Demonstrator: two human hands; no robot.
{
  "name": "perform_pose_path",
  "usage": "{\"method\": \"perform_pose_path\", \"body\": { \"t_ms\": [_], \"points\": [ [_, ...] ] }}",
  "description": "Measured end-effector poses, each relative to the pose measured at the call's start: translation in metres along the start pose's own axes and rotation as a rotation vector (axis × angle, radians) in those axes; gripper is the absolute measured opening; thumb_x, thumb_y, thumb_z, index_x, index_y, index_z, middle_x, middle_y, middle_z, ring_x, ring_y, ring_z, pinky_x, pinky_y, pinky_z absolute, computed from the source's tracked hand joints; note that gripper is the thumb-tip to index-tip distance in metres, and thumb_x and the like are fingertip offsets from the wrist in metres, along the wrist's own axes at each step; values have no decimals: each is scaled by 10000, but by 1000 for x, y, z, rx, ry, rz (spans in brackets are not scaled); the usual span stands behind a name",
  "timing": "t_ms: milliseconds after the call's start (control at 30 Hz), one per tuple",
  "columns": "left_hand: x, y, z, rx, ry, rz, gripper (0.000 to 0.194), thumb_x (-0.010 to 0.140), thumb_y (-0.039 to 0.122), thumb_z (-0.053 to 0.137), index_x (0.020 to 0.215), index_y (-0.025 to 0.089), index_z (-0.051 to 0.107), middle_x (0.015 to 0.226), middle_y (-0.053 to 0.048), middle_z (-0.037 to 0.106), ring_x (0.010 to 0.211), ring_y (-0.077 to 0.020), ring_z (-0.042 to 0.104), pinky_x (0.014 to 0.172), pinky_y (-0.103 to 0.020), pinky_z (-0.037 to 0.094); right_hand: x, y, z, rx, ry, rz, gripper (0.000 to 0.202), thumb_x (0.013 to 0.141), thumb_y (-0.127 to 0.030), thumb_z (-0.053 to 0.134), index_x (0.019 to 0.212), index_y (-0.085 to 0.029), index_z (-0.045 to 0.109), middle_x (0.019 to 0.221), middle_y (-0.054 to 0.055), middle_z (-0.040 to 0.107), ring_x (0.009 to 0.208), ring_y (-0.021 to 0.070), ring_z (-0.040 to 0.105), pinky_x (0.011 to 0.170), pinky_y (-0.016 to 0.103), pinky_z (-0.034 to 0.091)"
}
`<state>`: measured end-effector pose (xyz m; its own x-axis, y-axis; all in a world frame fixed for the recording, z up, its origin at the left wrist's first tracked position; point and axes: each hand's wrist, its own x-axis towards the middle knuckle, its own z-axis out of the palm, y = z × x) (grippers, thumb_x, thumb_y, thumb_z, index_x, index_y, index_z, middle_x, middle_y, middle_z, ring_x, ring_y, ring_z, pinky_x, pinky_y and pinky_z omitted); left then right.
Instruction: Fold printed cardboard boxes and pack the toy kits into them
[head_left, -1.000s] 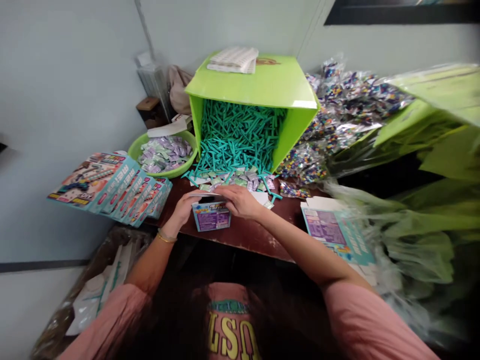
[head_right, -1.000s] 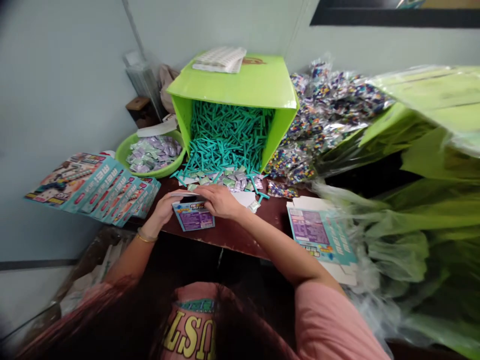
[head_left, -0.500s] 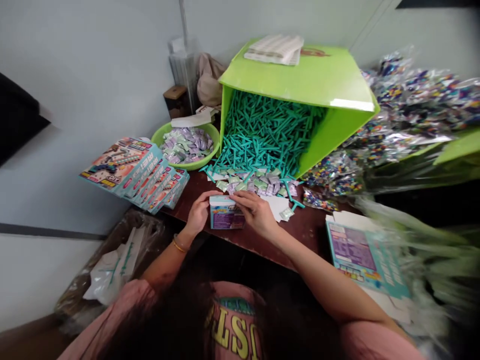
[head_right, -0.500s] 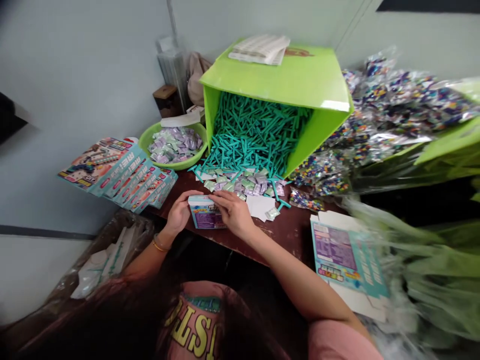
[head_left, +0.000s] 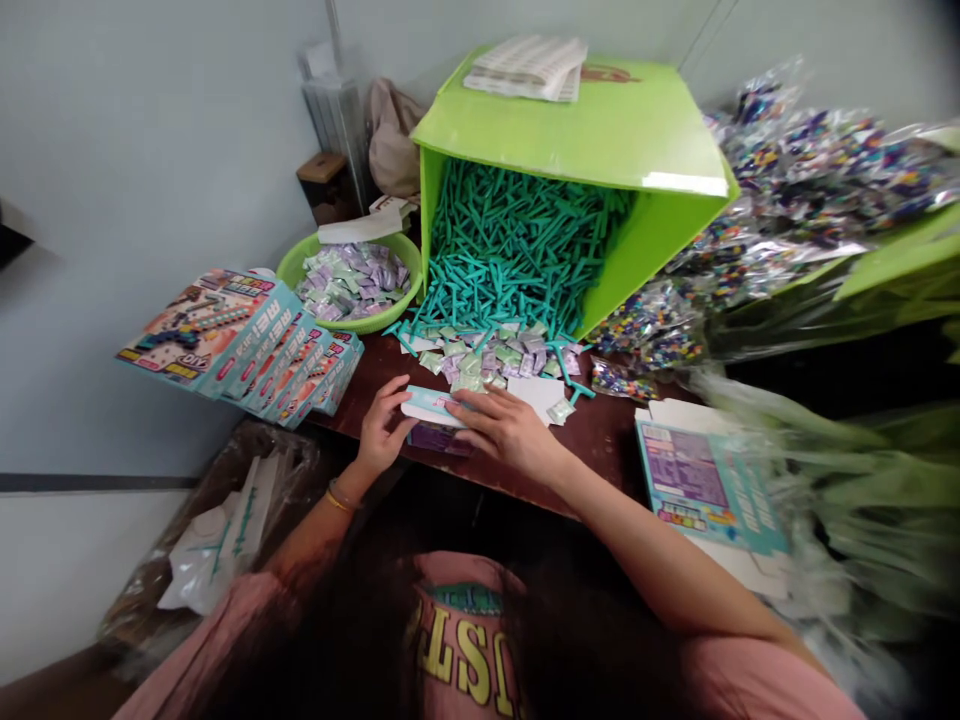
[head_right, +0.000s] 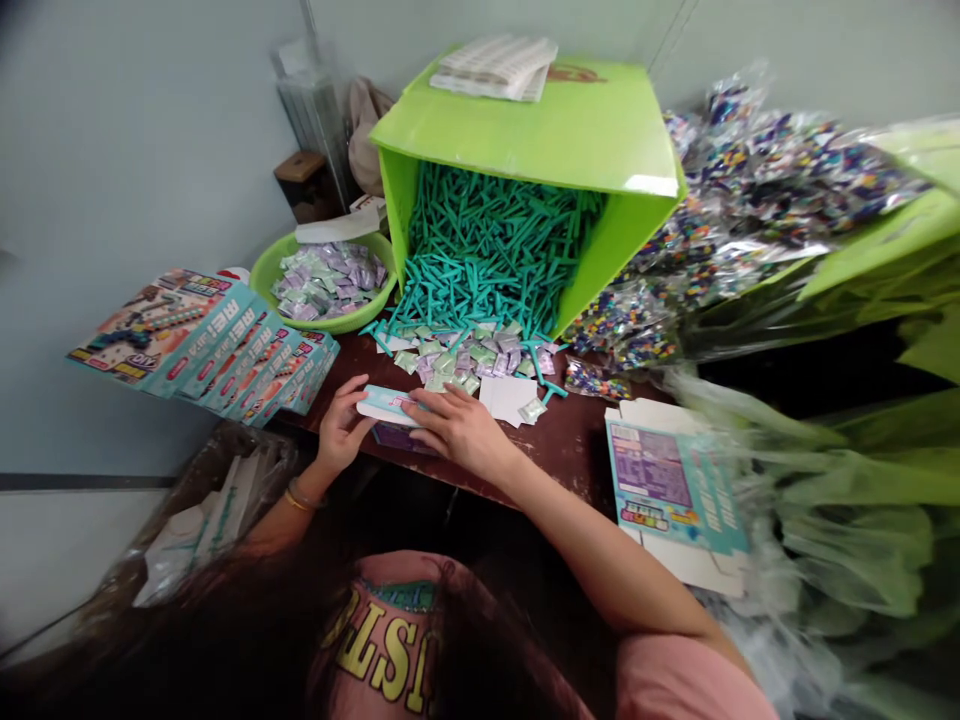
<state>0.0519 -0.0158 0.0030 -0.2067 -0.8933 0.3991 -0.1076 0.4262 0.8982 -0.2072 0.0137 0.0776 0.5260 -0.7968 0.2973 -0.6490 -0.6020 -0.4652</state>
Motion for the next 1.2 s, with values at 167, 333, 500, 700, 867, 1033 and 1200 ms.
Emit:
{"method": "perform_pose_path", "body": {
  "t_ms": [167,333,500,700,867,1033,1200],
  "points": [
    [5,-1,-4,62,-87,-10,403,900,333,722,1282,240,633,1423,-154,613,1344,-296,577,1125,-521,473,6,-7,10,37,126,105,351,1010,-388,597,1325,-264,691,1326,94,707,1156,262,704,1116,510,493],
    [1,-5,5,3,-67,-44,532,906,308,717,1413,263,559,1451,-144,586,1333,-284,583,1110,-488,493,23,-13,17,73,150,169,316,1045,-333,519,1275,-278,729,1268,75,738,1064,243,743,913,381,605],
    [-3,-6,3,128,-32,-2,404,894,321,728,1287,271,651,1442,-131,582,1358,-297,550,1098,-510,495,19,-12,16,60,127,149,318,1044,-293,513,1280,-273,726,1271,70,738,1090,244,732,924,390,604],
    [-9,1,-4,152,-75,111,272,893,288,720,1156,245,666,1493,-140,538,1278,-295,618,1050,-530,532,6,-16,13,-41,-4,-16,372,1034,-291,537,1388,-265,648,1378,87,680,1170,269,685,984,446,584],
    [-8,15,1,128,-24,196,259,913,190,687,1157,276,681,1389,-103,637,1230,-253,653,1014,-482,565,-2,-23,19,-156,52,-26,432,1011,-197,547,1436,-255,603,1388,98,671,1252,285,644,1027,460,555],
    [-8,15,0,67,-59,57,273,923,248,674,1196,255,671,1460,-127,587,1330,-276,588,1097,-505,507,-11,-30,28,-157,69,9,476,989,-173,566,1455,-268,585,1392,98,669,1305,294,611,1037,456,549],
    [-27,-7,22,-69,-160,-215,668,808,353,797,1398,201,524,1334,-182,662,1153,-298,686,978,-474,565,-9,-31,34,-171,56,-33,502,979,-160,562,1470,-268,561,1411,83,658,1336,294,593,1051,464,548]
  ]
}}
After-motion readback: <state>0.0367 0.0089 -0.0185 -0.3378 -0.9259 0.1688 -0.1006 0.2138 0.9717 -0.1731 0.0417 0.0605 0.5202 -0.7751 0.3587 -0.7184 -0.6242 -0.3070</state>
